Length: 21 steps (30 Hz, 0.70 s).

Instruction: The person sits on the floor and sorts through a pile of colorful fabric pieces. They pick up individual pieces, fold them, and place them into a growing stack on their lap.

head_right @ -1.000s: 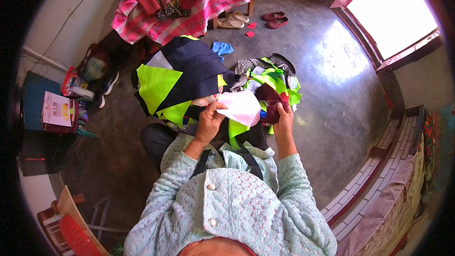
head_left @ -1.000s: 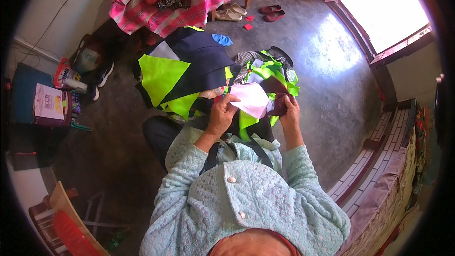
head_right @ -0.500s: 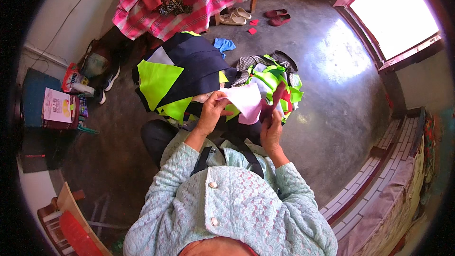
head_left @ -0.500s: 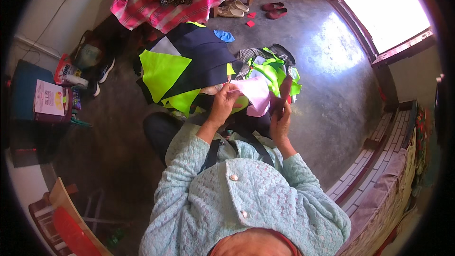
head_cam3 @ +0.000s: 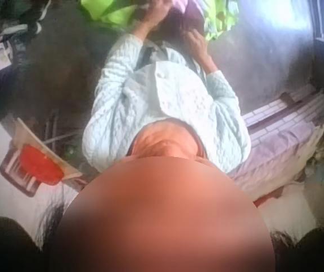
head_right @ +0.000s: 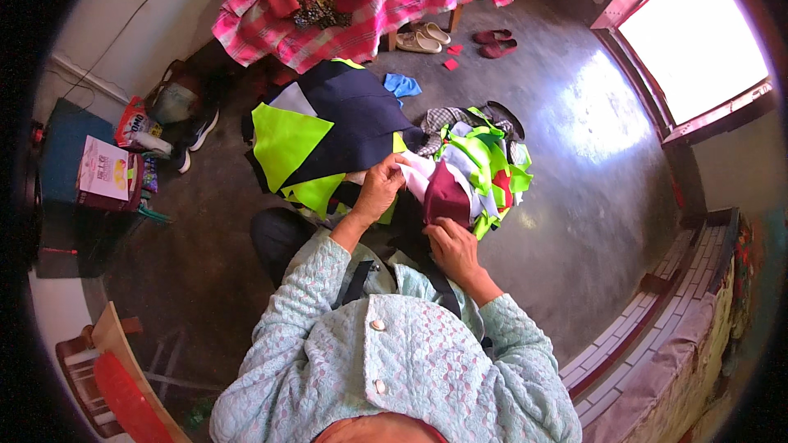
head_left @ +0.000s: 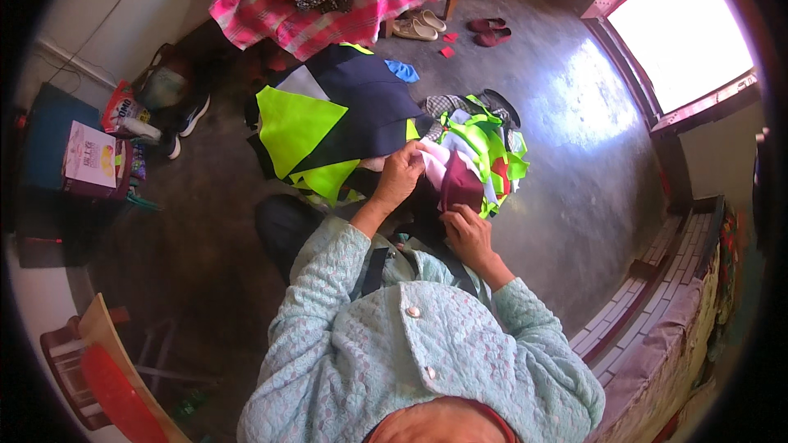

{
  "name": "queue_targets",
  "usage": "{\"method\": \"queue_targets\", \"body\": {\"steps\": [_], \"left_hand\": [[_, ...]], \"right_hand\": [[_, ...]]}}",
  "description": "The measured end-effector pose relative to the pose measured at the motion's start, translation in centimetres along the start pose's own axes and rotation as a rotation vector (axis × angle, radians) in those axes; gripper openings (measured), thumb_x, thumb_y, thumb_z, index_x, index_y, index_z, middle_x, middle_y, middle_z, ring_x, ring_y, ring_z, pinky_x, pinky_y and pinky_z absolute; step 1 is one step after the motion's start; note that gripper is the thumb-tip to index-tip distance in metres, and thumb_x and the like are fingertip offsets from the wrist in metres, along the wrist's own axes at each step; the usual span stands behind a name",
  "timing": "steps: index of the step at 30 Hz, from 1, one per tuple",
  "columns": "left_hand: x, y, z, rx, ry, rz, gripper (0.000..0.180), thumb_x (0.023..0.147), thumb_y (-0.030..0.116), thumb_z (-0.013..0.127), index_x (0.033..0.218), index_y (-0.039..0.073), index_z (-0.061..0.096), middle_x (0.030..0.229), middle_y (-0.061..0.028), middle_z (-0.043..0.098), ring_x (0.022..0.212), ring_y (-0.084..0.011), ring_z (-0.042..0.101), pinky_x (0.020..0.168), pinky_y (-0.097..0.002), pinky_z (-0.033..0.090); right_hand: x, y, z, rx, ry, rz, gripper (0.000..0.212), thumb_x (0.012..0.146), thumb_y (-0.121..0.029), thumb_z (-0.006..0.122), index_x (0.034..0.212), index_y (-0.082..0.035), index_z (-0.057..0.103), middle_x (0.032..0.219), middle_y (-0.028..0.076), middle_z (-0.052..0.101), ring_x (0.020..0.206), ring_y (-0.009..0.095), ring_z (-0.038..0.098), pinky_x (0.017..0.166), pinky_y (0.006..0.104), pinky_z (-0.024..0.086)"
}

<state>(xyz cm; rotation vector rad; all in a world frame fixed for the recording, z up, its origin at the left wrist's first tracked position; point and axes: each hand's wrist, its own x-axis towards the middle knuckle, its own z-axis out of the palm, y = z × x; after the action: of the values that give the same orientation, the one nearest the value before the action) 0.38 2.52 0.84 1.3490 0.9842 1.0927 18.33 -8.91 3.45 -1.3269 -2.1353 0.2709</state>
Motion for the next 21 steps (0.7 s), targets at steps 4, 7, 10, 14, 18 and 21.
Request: {"method": "queue_targets", "body": {"steps": [4, 7, 10, 14, 18, 21], "left_hand": [[1.6, 8.7, 0.0, 0.196, 0.059, 0.335, 0.011, 0.087, 0.001, 0.053, 0.096, 0.006, 0.058, 0.069, -0.0027, 0.055, 0.058, -0.0081, 0.046, 0.055, -0.0262, 0.04], [3.2, 12.6, -0.8, 0.244, 0.017, 0.35, 0.009, 0.089, 0.006, 0.057, 0.098, 0.006, 0.057, 0.077, -0.0049, 0.059, 0.067, -0.0099, 0.054, 0.062, -0.0262, 0.044], [4.7, 16.3, -2.2, 0.049, 0.145, 0.549, 0.009, 0.089, 0.009, 0.058, 0.098, 0.006, 0.057, 0.078, -0.0028, 0.06, 0.073, -0.0126, 0.057, 0.066, -0.0285, 0.045], [4.6, 17.3, -7.2, -0.109, 0.316, 0.463, 0.015, 0.087, -0.001, 0.053, 0.1, 0.006, 0.057, 0.084, 0.0028, 0.055, 0.075, -0.0054, 0.048, 0.068, -0.0202, 0.041], [1.6, 10.8, -12.6, 0.173, 0.491, 0.354, 0.014, 0.085, -0.002, 0.054, 0.098, 0.003, 0.059, 0.086, -0.0003, 0.059, 0.079, -0.0096, 0.054, 0.071, -0.0236, 0.044], [-1.2, 7.3, -14.0, 0.413, 0.524, 0.27, 0.01, 0.085, 0.001, 0.057, 0.095, 0.001, 0.059, 0.088, -0.0065, 0.063, 0.081, -0.0179, 0.06, 0.073, -0.0283, 0.046]], "right_hand": [[-1.6, 0.3, 1.3, 0.143, -0.031, 0.063, 0.017, 0.073, -0.001, 0.062, 0.088, -0.01, 0.062, 0.087, 0.008, 0.06, 0.074, 0.025, 0.063, 0.061, 0.0346, 0.05], [-1.9, 0.9, 1.9, 0.26, 0.016, 0.188, 0.016, 0.073, 0.005, 0.06, 0.085, -0.006, 0.063, 0.082, 0.008, 0.061, 0.073, 0.022, 0.063, 0.061, 0.0306, 0.05], [-1.7, 1.1, 1.9, 0.393, 0.058, 0.259, 0.016, 0.074, 0.006, 0.06, 0.086, -0.004, 0.063, 0.082, 0.008, 0.06, 0.072, 0.02, 0.062, 0.062, 0.0275, 0.049], [-1.6, 1.2, 1.9, 0.396, 0.081, 0.296, 0.016, 0.074, 0.007, 0.061, 0.085, -0.004, 0.063, 0.083, 0.008, 0.06, 0.072, 0.018, 0.061, 0.063, 0.0262, 0.048], [-1.2, 1.0, 2.0, 0.396, 0.092, 0.28, 0.015, 0.075, 0.005, 0.061, 0.086, -0.005, 0.063, 0.083, 0.006, 0.06, 0.066, 0.015, 0.058, 0.059, 0.0249, 0.046], [-1.2, 1.0, 1.9, 0.432, 0.059, 0.321, 0.017, 0.074, 0.006, 0.06, 0.086, -0.005, 0.064, 0.083, 0.006, 0.06, 0.067, 0.015, 0.059, 0.059, 0.0248, 0.046]]}}
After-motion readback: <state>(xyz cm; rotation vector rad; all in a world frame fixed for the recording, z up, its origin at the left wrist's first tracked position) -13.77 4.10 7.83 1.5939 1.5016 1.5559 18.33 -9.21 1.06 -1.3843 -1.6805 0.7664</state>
